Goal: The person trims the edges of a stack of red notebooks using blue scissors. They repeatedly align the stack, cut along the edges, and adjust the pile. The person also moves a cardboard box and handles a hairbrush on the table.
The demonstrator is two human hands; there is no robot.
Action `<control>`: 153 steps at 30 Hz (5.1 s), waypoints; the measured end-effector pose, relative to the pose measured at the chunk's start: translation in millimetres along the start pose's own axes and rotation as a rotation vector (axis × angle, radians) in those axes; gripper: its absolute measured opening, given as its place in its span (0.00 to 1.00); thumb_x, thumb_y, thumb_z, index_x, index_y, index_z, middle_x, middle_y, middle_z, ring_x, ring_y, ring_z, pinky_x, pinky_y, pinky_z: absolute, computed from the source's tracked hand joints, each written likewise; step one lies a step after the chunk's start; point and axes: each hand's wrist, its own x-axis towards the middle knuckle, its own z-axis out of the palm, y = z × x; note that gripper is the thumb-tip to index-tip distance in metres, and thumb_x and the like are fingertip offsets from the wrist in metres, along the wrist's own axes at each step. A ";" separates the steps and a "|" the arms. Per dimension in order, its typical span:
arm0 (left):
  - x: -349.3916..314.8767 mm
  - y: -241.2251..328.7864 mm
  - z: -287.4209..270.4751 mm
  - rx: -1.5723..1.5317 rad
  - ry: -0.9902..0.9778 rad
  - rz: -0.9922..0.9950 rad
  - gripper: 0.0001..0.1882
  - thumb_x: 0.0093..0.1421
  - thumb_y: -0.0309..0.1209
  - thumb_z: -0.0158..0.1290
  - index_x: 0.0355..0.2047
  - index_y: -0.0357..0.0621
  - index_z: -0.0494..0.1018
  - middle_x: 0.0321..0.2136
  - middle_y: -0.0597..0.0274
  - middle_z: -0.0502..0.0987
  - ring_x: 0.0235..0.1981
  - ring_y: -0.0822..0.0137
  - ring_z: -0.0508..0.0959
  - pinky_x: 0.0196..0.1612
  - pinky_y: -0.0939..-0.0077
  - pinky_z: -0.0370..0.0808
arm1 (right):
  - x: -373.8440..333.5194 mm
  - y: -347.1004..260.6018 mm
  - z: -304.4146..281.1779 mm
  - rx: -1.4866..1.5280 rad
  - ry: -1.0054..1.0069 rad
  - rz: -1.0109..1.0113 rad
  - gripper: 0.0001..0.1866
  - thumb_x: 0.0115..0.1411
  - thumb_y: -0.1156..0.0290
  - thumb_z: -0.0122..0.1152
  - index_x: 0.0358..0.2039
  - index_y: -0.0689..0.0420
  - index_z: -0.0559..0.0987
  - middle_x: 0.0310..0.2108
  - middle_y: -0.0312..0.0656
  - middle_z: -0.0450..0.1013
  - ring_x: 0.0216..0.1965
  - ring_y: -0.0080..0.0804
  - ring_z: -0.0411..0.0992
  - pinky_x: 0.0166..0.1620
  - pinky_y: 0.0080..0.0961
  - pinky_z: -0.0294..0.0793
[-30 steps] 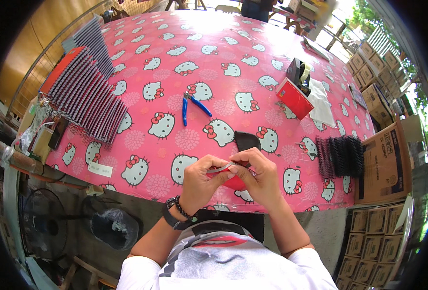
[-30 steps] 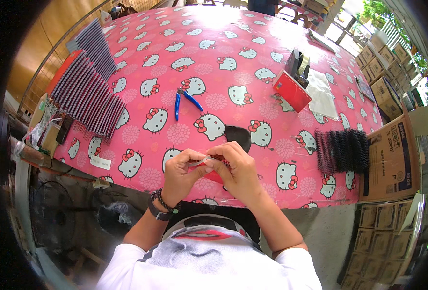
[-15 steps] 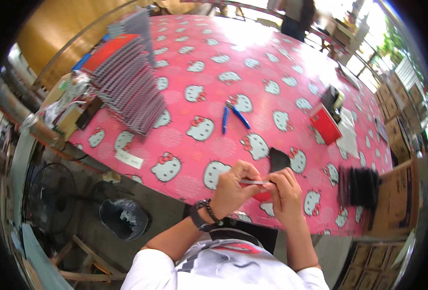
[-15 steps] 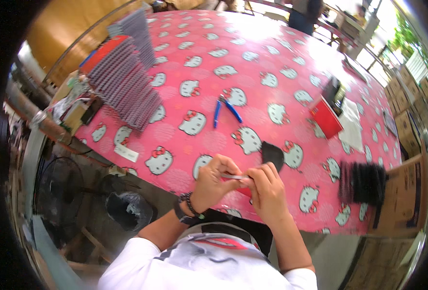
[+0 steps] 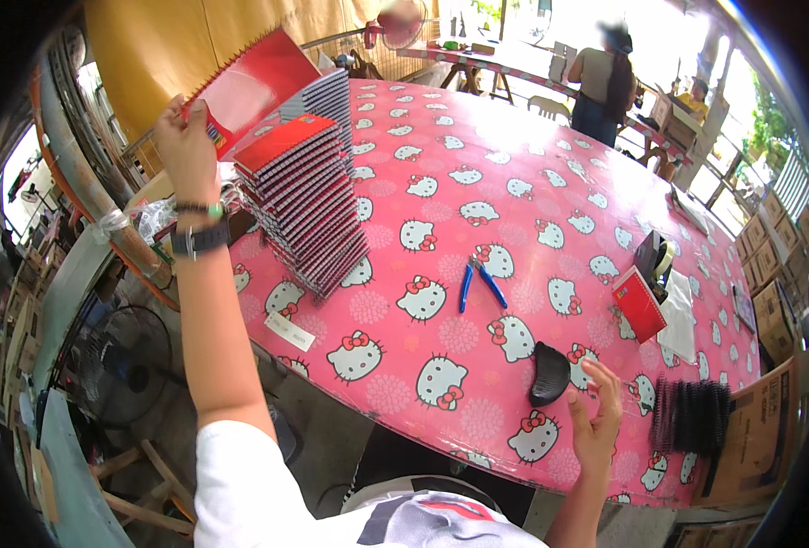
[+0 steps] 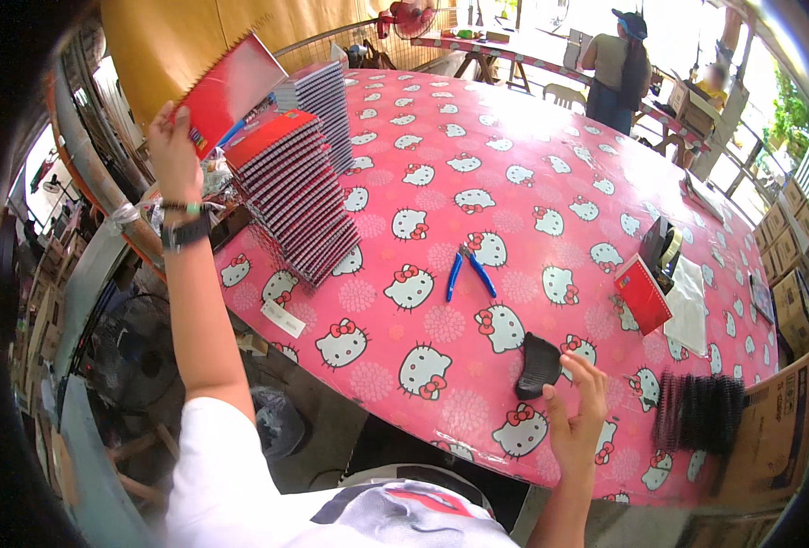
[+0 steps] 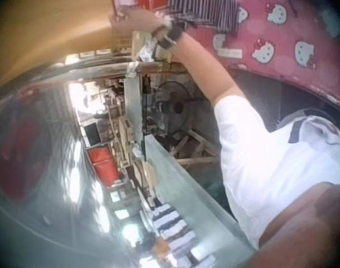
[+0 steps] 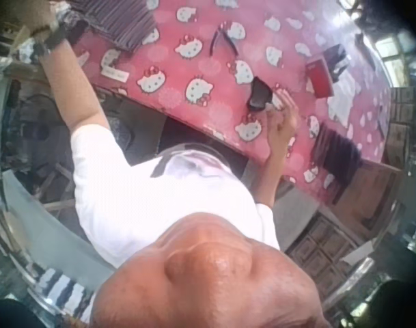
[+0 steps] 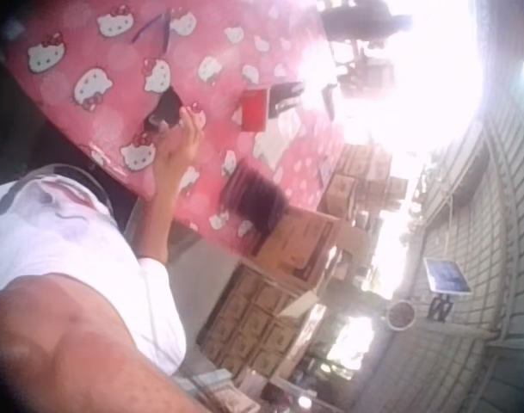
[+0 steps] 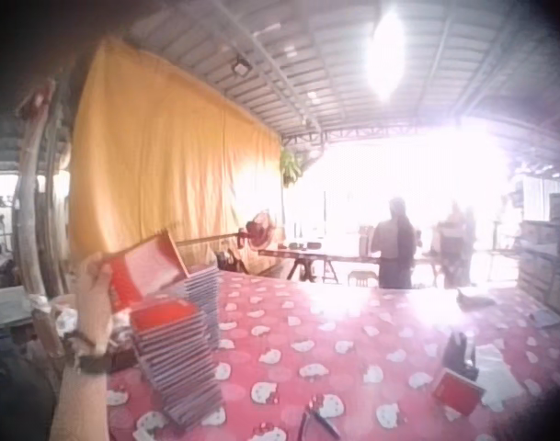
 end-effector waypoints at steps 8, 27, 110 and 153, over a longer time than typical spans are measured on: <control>0.9 -43.2 -0.8 1.150 -0.403 0.211 0.26 0.56 0.49 0.54 0.46 0.42 0.73 0.43 0.45 0.75 0.47 0.50 0.73 0.50 0.60 0.69 | 9.5 103.6 -32.5 -0.064 0.015 0.206 0.11 0.56 0.71 0.60 0.39 0.60 0.78 0.37 0.41 0.75 0.36 0.29 0.71 0.36 0.26 0.71; -176.4 78.8 52.3 0.241 -0.820 0.467 0.29 0.54 0.34 0.59 0.55 0.39 0.65 0.54 0.51 0.68 0.57 0.54 0.65 0.59 0.61 0.61 | 102.2 222.4 -43.4 0.011 0.492 0.324 0.12 0.50 0.68 0.68 0.30 0.63 0.78 0.19 0.43 0.72 0.23 0.29 0.71 0.29 0.28 0.70; -381.4 102.8 40.2 -0.145 -1.271 0.253 0.10 0.47 0.26 0.59 0.33 0.48 0.79 0.26 0.69 0.74 0.30 0.66 0.72 0.32 0.70 0.66 | -16.3 56.5 -8.1 0.093 -0.254 -0.033 0.13 0.42 0.83 0.65 0.29 0.54 0.77 0.29 0.35 0.71 0.36 0.34 0.67 0.44 0.31 0.65; -382.6 120.0 30.4 -0.016 -1.454 0.314 0.11 0.55 0.42 0.55 0.36 0.55 0.74 0.41 0.71 0.75 0.46 0.68 0.74 0.60 0.38 0.43 | 39.4 96.7 11.3 -0.368 -0.808 -0.179 0.40 0.37 0.60 0.68 0.56 0.42 0.68 0.60 0.54 0.54 0.57 0.57 0.56 0.57 0.49 0.61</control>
